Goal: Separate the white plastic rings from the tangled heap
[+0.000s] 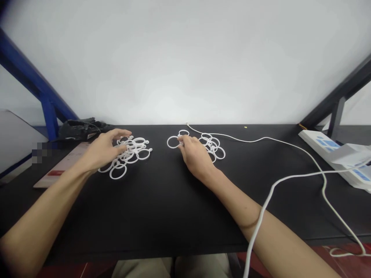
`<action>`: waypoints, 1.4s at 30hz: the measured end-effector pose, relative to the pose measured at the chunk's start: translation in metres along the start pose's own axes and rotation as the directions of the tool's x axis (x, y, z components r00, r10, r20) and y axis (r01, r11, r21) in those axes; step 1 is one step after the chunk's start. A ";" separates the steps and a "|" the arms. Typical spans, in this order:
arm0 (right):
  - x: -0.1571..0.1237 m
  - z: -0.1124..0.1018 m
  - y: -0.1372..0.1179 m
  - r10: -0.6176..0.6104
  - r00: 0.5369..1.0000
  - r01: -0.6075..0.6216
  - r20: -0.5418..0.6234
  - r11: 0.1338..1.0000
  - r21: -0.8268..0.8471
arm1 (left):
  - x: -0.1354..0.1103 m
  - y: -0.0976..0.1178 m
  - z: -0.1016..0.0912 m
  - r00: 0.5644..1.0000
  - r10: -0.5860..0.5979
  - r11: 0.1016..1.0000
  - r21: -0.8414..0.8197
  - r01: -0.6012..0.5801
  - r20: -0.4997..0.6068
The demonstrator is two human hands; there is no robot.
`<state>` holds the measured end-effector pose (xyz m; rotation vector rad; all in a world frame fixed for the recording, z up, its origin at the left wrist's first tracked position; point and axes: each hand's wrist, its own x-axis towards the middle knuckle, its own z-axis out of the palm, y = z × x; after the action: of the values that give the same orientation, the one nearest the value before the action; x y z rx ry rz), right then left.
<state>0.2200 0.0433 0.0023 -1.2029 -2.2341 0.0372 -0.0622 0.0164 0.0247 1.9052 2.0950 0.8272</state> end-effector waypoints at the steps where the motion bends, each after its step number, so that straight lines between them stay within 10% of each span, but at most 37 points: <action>1: 0.000 0.002 -0.001 -0.024 1.000 0.025 -0.019 0.999 0.037 | 0.000 0.001 0.000 1.000 -0.005 1.000 -0.002 0.005 -0.023; 9: -0.001 0.004 -0.011 -0.100 0.992 0.112 -0.072 0.974 0.196 | -0.009 0.020 0.007 0.937 0.257 0.965 0.118 -0.235 -0.236; 18: -0.006 0.006 -0.024 -0.198 0.978 0.208 -0.063 0.945 0.252 | -0.032 0.045 0.035 0.781 0.624 0.778 0.060 -0.625 0.040; 25: 0.001 0.009 -0.023 -0.213 0.977 0.203 0.008 0.941 0.272 | -0.027 0.040 0.035 0.816 0.578 0.816 -0.036 -0.577 -0.004; 32: 0.046 0.018 0.002 0.185 0.972 -0.131 0.141 0.937 -0.325 | -0.013 0.022 0.026 0.963 0.198 0.977 0.120 -0.178 -0.183; 42: 0.040 0.014 0.001 0.163 0.971 -0.105 0.174 0.948 -0.301 | -0.005 0.010 0.015 0.972 0.068 0.993 0.106 -0.044 -0.227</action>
<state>0.1967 0.0779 0.0105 -1.5702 -2.3835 -0.1281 -0.0452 0.0162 0.0168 2.0138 2.2634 1.0180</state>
